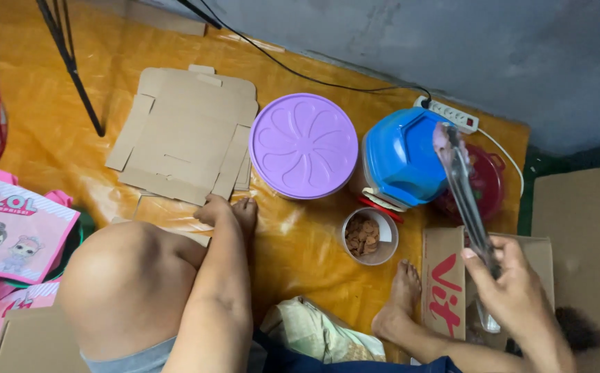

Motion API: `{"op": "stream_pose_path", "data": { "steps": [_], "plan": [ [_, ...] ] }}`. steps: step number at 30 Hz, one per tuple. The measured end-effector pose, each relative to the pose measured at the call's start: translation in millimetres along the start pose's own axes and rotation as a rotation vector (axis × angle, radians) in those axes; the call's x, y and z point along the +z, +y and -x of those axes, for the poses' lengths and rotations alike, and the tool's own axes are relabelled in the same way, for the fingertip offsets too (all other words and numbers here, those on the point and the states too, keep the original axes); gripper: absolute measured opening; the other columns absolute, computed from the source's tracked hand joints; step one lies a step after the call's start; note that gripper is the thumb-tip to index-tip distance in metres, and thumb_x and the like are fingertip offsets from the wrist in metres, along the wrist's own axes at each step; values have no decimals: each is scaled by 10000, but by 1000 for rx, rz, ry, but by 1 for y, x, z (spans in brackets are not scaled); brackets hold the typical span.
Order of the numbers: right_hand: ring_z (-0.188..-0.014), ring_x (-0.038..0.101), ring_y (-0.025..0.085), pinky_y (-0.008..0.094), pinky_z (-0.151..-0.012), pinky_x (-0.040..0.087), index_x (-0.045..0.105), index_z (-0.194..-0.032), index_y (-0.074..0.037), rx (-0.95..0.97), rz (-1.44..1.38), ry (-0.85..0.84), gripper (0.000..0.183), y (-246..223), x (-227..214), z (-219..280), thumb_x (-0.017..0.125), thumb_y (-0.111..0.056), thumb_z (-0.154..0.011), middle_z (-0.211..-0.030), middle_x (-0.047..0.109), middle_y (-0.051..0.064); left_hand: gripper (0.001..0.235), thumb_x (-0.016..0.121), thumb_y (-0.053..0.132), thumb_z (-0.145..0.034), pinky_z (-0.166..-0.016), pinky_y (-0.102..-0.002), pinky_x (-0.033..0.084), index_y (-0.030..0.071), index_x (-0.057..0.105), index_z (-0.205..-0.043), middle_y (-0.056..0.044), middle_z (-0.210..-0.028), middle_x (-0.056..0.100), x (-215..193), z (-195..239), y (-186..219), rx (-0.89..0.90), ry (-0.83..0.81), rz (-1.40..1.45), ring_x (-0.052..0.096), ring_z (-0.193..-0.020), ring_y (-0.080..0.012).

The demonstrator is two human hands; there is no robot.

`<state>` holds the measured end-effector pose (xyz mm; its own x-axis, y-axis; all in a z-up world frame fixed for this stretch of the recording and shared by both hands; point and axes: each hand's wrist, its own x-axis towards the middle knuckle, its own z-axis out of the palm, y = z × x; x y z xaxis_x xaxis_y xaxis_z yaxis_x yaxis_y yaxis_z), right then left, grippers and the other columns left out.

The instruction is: The person is folding a cardboard box, placing a small plastic cup inside, and then using tongs to fill the cup with small items while sitting on the floor.

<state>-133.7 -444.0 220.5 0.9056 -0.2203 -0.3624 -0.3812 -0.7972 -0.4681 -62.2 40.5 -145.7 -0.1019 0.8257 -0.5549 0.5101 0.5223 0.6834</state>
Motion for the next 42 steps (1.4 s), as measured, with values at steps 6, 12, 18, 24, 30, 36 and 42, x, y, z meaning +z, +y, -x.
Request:
{"op": "stream_pose_path", "data": {
  "steps": [6, 12, 18, 24, 30, 36, 42],
  "plan": [
    [-412, 586, 205, 339, -357, 446, 497, -1281, -126, -91, 112, -163, 349, -21, 52, -25, 560, -326, -1002, -626, 647, 58, 500, 483, 254, -1006, -898, -434, 608, -78, 374, -1364, -333, -1240, 601, -8, 7, 21, -79, -84, 80, 709, -1037, -414],
    [-1099, 661, 525, 588, -933, 546, 592, -1264, 5, -297, 74, -55, 489, -54, 111, -51, 669, -334, -921, -1255, 638, 314, 416, 631, 313, -954, -1019, -439, 572, 64, 614, -1287, -181, -1264, 639, 35, -34, -20, -14, 73, 156, 633, -1257, -370],
    [-1098, 657, 483, 552, -907, 558, 594, -1242, -42, -395, 71, -20, 477, -79, 157, -96, 663, -399, -932, -1210, 595, 241, 436, 733, 319, -860, -966, -374, 593, 168, 653, -1261, -122, -1199, 709, 59, -85, -36, -105, 32, 227, 684, -1196, -303],
    [-1086, 653, 488, 553, -901, 557, 579, -1242, -29, -396, 6, 4, 468, -123, 187, -118, 644, -379, -940, -1206, 545, 214, 150, 654, 253, -882, -903, -413, 590, 141, 649, -982, -85, -1019, 717, 44, -44, 2, 80, 161, 142, 709, -1080, -313],
    [-1041, 659, 477, 540, -869, 553, 572, -1199, -10, -453, 87, 41, 456, -124, 231, -149, 660, -355, -916, -1140, 543, 192, 235, 495, 141, -876, -888, -572, 505, 68, 479, -1100, -287, -996, 654, 49, 3, 52, 408, 171, 315, 654, -1043, -502],
    [-1087, 620, 424, 538, -889, 500, 572, -1241, -18, -528, 275, 82, 526, -130, 242, -156, 685, -397, -895, -1136, 569, 184, 206, 479, 125, -902, -893, -546, 500, 79, 472, -1103, -298, -971, 627, 23, 47, 127, 629, 132, 447, 642, -1012, -510],
    [-1234, 553, 412, 565, -993, 435, 507, -1373, -53, -486, 205, 151, 692, -139, 219, -142, 661, -530, -896, -1269, 553, 194, 118, 484, 151, -953, -877, -431, 512, 75, 491, -1042, -242, -921, 570, -26, 114, 200, 808, 91, 555, 620, -902, -433]
  ]
}}
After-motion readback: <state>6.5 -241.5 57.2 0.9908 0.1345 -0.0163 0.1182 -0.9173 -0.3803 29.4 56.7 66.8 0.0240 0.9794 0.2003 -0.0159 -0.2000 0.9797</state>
